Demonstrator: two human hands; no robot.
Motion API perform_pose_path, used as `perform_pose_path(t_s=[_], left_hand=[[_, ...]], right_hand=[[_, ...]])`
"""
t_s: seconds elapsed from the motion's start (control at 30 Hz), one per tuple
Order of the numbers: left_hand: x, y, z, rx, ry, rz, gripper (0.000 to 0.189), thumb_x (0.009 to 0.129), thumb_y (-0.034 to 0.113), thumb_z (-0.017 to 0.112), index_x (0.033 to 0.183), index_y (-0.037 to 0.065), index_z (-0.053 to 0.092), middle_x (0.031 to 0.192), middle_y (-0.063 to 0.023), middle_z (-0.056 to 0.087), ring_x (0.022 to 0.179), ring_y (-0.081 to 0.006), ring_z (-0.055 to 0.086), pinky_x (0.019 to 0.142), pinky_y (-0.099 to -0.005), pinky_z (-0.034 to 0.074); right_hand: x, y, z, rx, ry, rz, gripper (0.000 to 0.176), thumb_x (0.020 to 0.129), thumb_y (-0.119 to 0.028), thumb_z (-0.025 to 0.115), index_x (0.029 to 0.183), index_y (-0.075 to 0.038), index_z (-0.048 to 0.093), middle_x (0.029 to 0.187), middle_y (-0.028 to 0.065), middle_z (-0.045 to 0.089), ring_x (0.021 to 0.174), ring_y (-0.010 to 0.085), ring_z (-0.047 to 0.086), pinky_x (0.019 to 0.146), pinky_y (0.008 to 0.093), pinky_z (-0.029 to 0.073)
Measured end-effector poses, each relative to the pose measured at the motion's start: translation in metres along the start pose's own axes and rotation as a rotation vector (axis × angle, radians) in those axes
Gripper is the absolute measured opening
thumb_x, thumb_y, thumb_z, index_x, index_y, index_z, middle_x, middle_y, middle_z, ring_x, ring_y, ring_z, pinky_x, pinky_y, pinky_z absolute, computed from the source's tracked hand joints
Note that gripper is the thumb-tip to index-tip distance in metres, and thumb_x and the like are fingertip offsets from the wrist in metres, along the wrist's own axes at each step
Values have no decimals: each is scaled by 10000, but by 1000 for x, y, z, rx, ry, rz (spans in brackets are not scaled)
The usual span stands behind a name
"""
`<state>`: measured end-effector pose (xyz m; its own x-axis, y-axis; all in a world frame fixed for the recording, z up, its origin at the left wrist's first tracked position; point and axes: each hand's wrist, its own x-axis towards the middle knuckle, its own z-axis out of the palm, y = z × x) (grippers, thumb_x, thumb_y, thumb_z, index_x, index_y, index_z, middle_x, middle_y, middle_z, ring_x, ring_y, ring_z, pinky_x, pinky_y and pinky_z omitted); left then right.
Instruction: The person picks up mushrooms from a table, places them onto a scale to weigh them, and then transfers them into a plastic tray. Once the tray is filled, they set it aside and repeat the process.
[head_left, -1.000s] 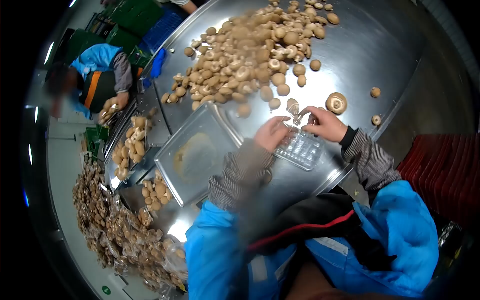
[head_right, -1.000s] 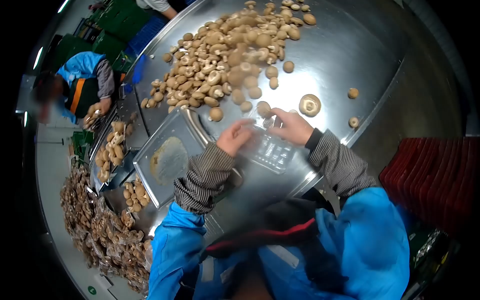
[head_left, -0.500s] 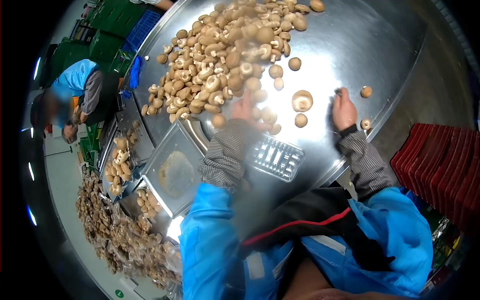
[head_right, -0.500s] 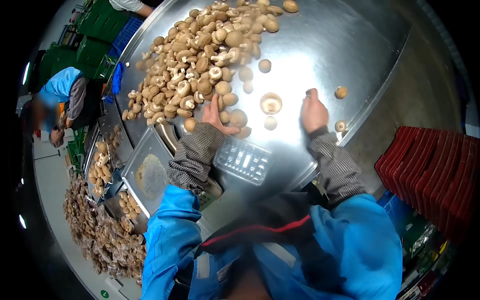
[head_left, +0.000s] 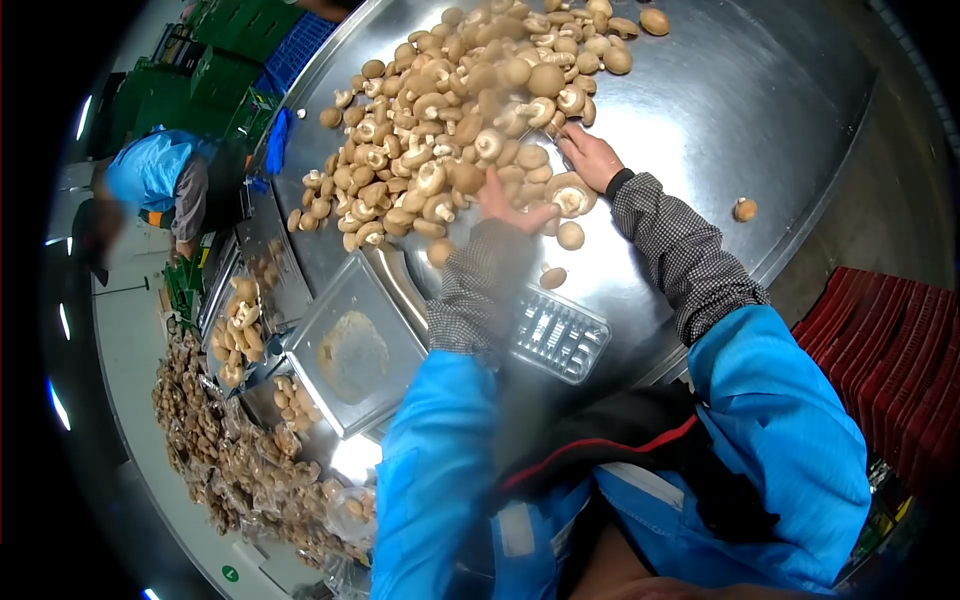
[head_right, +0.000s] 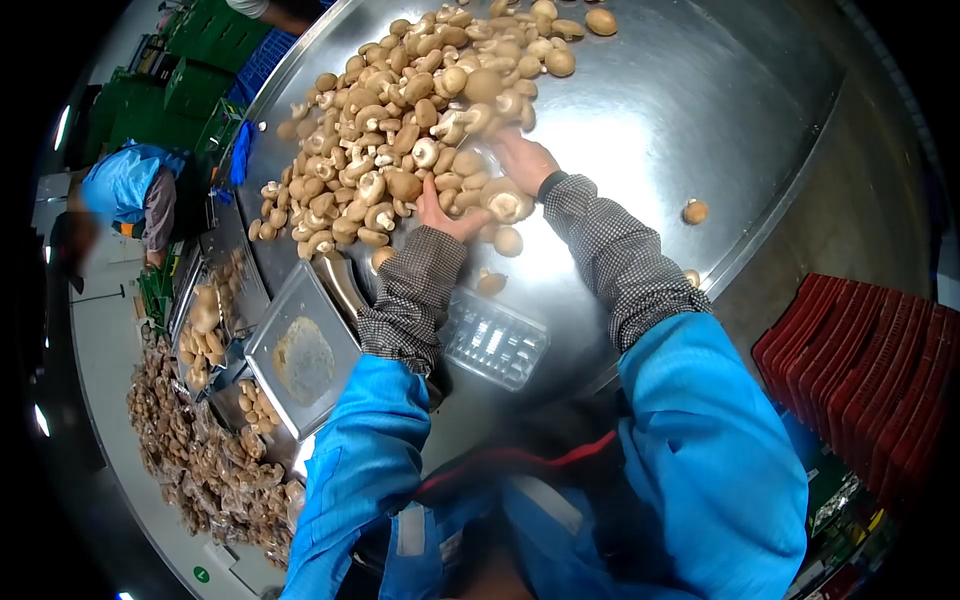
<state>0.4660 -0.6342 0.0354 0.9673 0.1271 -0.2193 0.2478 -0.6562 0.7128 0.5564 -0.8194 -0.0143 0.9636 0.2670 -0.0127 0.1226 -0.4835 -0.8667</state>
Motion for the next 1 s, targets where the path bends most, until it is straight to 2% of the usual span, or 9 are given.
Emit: perform_pose_path(t_s=[0.1, 0.13, 0.27, 0.37, 0.53, 0.6, 0.8, 0.93, 1.0], left_hand=[[-7, 6, 2, -73, 24, -9, 1241, 542, 402, 879, 1475, -11, 174, 1363, -291, 328, 1264, -393, 405, 1053, -441, 378], [-12, 10, 1, -67, 5, -11, 1249, 540, 417, 870, 1480, -2, 162, 1377, -280, 327, 1272, -384, 404, 1059, -428, 378], [-30, 31, -6, -82, -8, -20, 1229, 559, 419, 844, 1489, 18, 150, 1389, -247, 344, 1279, -360, 414, 1065, -399, 387], [-45, 56, -17, -69, 6, 65, 1128, 605, 361, 831, 1479, 23, 202, 1350, -234, 376, 1249, -344, 442, 1045, -395, 406], [-70, 67, -13, 33, 22, 197, 1040, 650, 328, 818, 1459, 8, 246, 1300, -234, 417, 1194, -354, 473, 1017, -407, 416], [-80, 67, -10, -60, 93, 233, 909, 672, 247, 810, 1401, 0, 324, 1165, -233, 509, 1094, -370, 520, 946, -435, 429], [-80, 27, -5, -345, 142, 195, 724, 879, 321, 598, 1449, 23, 264, 1301, -258, 467, 1141, -357, 510, 984, -413, 414], [-100, 47, -40, -776, 79, -152, 653, 905, 363, 563, 1438, 69, 329, 1315, -238, 486, 1187, -299, 511, 940, -389, 453], [-97, 19, -38, -571, 132, -79, 669, 882, 381, 600, 1428, 81, 358, 1268, -216, 526, 1142, -276, 543, 898, -375, 473]], right_hand=[[-10, 4, 0, 504, -113, 178, 385, 957, -311, 492, 1279, -101, 517, 1101, 124, 634, 886, 235, 620, 823, 346, 501], [-19, 2, -5, 595, -129, 171, 411, 960, -323, 493, 1287, -76, 519, 1130, 53, 589, 907, 159, 560, 830, 300, 486], [-38, 9, -15, 910, -214, 389, 394, 975, -308, 466, 1270, -53, 524, 1130, 84, 580, 980, 168, 576, 849, 302, 490], [-62, -11, -20, 1080, -99, 415, 387, 983, -297, 445, 1284, -59, 495, 1132, 90, 578, 986, 177, 595, 849, 305, 506], [-94, -32, -12, 1295, -163, 407, 388, 1002, -302, 410, 1303, -59, 436, 1196, 118, 556, 1006, 208, 612, 837, 316, 538], [-104, -27, -5, 1335, -118, 427, 401, 1003, -309, 403, 1316, -59, 414, 1201, 127, 549, 1023, 227, 612, 853, 331, 542], [-121, -48, 2, 1339, 22, 406, 389, 1006, -318, 391, 1286, -49, 401, 1153, 162, 560, 979, 253, 641, 779, 359, 582], [-130, -82, 6, 1277, 54, 336, 331, 1018, -290, 396, 1241, -57, 475, 1057, 74, 584, 904, 158, 616, 785, 289, 544], [-130, -95, 22, 1197, 121, 314, 306, 1006, -289, 396, 1182, -72, 520, 1037, 72, 596, 921, 168, 614, 792, 303, 517]])
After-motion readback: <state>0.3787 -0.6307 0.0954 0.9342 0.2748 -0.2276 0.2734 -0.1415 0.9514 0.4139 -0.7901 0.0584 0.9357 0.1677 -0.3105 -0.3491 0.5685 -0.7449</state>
